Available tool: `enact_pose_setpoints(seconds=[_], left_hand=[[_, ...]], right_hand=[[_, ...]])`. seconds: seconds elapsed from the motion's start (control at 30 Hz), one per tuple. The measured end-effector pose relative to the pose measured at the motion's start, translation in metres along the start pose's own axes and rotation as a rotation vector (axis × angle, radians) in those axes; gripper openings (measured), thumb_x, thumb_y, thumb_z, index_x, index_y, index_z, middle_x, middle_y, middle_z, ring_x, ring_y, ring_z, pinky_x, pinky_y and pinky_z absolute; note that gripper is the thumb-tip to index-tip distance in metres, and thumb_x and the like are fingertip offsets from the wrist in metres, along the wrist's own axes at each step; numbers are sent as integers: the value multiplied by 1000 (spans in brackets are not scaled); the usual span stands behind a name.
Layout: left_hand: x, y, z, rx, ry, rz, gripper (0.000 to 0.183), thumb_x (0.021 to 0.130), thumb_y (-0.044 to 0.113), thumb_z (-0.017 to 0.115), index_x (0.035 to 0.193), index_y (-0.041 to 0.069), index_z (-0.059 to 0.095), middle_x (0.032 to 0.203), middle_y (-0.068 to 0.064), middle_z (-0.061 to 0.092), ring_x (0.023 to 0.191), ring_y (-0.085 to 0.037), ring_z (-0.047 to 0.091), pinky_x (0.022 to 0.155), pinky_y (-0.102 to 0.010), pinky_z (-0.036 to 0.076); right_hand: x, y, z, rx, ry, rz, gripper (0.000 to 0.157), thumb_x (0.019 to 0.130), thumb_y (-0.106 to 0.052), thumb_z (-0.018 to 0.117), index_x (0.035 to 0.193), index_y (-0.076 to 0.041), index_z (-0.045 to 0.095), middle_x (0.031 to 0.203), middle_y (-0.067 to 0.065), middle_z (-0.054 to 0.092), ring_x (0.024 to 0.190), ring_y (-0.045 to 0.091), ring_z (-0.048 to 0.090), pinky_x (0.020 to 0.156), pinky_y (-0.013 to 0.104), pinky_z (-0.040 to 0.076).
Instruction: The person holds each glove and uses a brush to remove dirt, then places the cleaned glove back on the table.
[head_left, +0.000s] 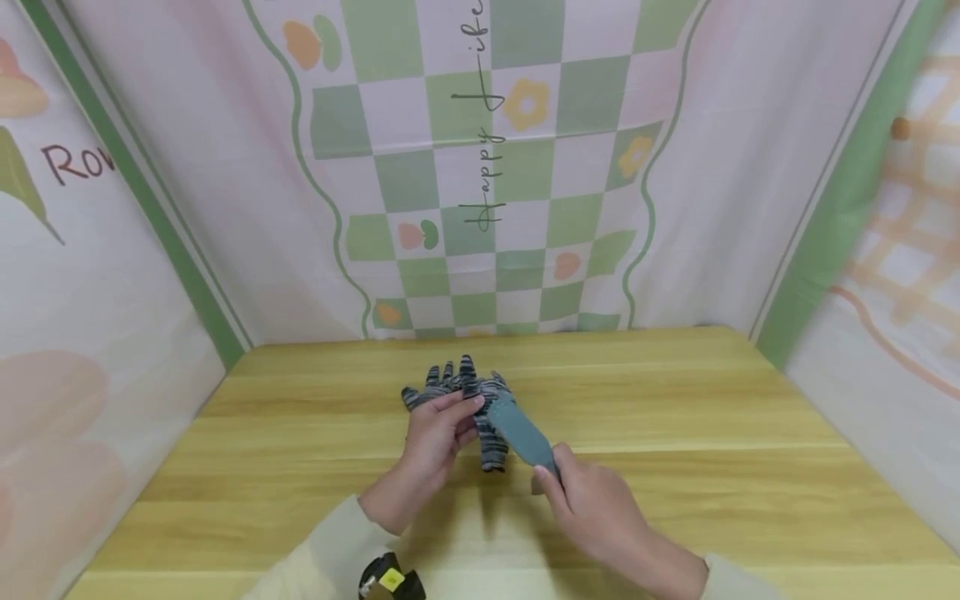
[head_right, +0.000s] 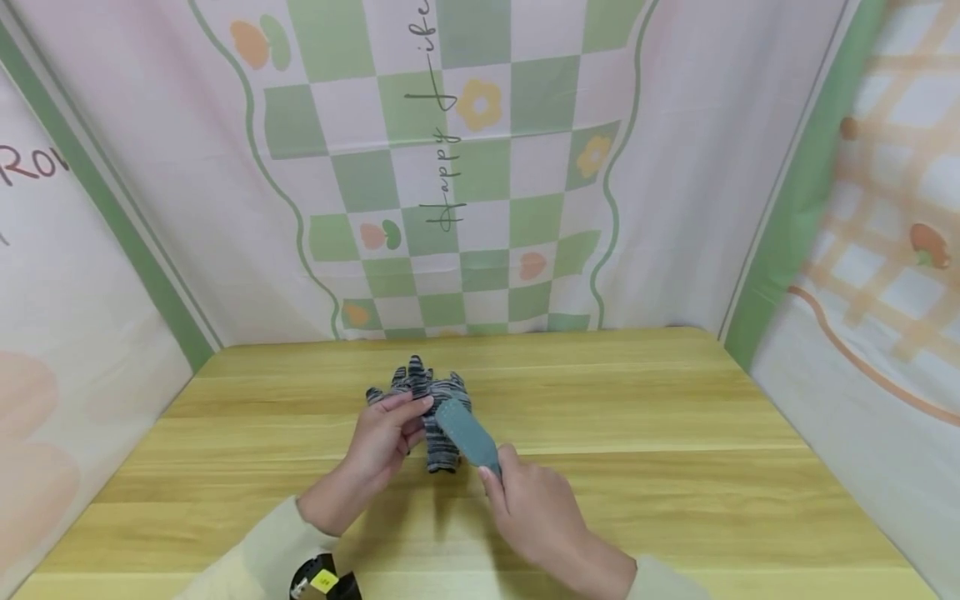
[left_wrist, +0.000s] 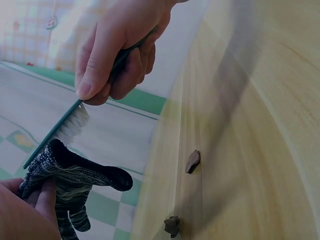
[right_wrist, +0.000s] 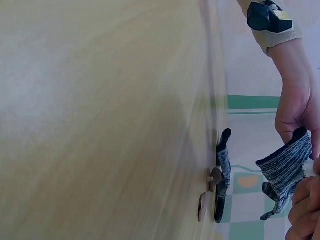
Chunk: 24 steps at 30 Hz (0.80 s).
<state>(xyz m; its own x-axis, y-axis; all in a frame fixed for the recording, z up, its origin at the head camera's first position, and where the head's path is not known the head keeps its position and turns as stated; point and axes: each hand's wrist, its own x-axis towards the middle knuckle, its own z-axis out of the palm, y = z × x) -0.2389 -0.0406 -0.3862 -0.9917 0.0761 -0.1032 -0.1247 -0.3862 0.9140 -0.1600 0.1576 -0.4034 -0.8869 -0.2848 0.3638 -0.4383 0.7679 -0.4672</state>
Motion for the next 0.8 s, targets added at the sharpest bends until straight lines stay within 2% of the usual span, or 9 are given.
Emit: enact_pose_setpoints(seconds=[0.2, 0.4, 0.63, 0.8], left_hand=[[2, -3, -1, 0, 24, 4, 56, 88, 2, 68, 134, -15, 42, 85, -5, 70, 68, -9, 65, 70, -23, 57], [0, -3, -3, 2, 30, 12, 57, 87, 2, 68, 135, -16, 41, 86, -6, 70, 69, -8, 65, 68, -22, 57], [0, 1, -4, 2, 36, 9, 58, 87, 2, 68, 135, -16, 40, 91, -9, 72, 75, -10, 68, 75, -26, 57], [1, 8, -5, -9, 47, 32, 56, 87, 3, 70, 134, -13, 44, 93, -5, 69, 66, -6, 62, 66, -19, 55]], right_hand=[[0, 0, -1, -22, -31, 17, 14, 101, -23, 53, 90, -15, 55, 57, -13, 37, 44, 0, 30, 38, 18, 31], [0, 1, -1, -64, -42, -1, 13, 101, -25, 54, 92, -16, 54, 58, -13, 37, 45, 1, 31, 40, 19, 31], [-2, 7, 0, -111, -52, -6, 13, 100, -26, 55, 92, -16, 53, 58, -13, 37, 46, 2, 33, 40, 20, 31], [-7, 15, 1, -162, -124, 63, 16, 97, -25, 60, 86, -16, 53, 59, -10, 39, 48, 6, 36, 41, 22, 34]])
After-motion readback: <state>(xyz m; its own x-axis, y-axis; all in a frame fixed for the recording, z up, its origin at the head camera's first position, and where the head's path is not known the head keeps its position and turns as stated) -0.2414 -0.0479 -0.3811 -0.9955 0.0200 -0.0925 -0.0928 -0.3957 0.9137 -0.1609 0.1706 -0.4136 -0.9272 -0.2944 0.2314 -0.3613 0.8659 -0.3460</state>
